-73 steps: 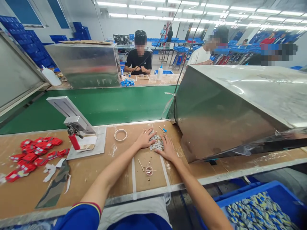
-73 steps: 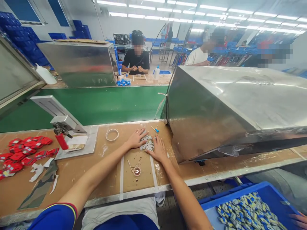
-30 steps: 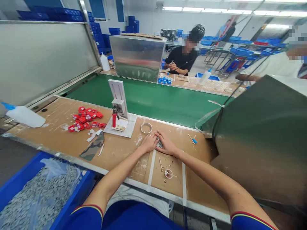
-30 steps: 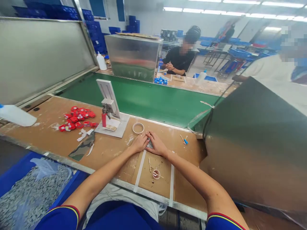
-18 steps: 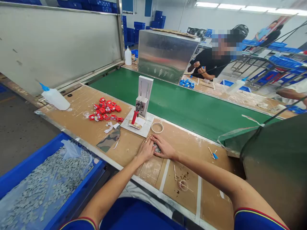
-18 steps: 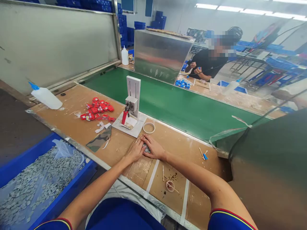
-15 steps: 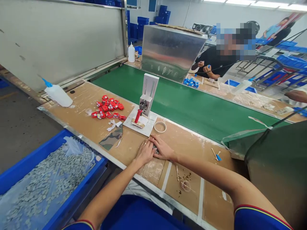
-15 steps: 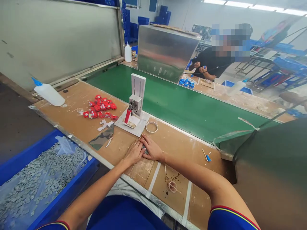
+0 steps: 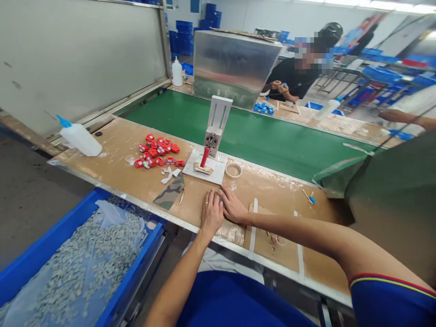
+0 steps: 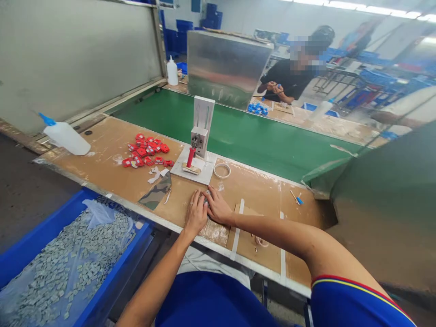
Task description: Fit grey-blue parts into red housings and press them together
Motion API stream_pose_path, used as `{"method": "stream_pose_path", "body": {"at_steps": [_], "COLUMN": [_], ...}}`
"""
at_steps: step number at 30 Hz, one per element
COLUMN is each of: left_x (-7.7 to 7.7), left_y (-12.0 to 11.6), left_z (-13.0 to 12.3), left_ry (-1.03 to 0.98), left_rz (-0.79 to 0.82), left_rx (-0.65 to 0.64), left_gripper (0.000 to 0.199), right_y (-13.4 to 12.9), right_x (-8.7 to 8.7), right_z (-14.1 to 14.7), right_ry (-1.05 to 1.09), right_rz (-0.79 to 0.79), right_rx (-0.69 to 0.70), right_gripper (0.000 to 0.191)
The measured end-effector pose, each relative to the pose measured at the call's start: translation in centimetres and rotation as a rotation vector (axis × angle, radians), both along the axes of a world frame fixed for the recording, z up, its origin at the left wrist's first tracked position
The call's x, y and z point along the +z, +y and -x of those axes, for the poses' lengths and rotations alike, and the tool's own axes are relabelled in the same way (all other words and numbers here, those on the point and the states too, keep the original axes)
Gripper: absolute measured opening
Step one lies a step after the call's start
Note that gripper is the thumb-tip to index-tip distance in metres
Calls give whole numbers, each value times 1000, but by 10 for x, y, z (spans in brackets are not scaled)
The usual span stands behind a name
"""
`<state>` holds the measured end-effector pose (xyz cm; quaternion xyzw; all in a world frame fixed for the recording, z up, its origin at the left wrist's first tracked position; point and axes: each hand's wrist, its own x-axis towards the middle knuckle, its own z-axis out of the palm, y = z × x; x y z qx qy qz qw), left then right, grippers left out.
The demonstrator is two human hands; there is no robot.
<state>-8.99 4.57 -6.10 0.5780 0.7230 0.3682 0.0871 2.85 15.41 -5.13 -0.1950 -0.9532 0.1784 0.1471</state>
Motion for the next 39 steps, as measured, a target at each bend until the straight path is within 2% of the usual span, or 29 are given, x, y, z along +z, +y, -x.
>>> {"method": "stream_pose_path", "body": {"at_steps": [5,9,13,16,23,26,28,31,35,39], "left_x": [-5,-1,8,13,23,23,21,17,14,18], "left_y": [6,-1,-15,-12,25,23,18,11,9,10], "left_z": [23,54,74,77,77,84,92,102,102,96], "left_ry": [-90,-62,103,220,220,154,80,7,31,18], "left_rz": [-72,16,183,176,183,157,110,45,23,28], "left_rx": [-53,-202,-400,-421,-480,-448,-403,-367,-339,-302], "left_gripper": [49,56,101,115,106,100,82,56,51,43], "right_y": [-23,-29,-31,-35,-43,-49,-55,-63,-67,-68], "right_x": [-6,-5,0,2,0,-1,1,7,14,17], "right_z": [31,43,34,32,38,33,30,30,34,34], "right_ry": [56,150,232,270,329,350,354,295,125,123], "right_rz": [30,81,126,117,91,95,101,80,-4,-16], "right_rx": [-255,-415,-466,-462,-490,-542,-547,-484,-446,-480], "right_gripper": [55,51,48,46,48,51,50,48,46,41]}}
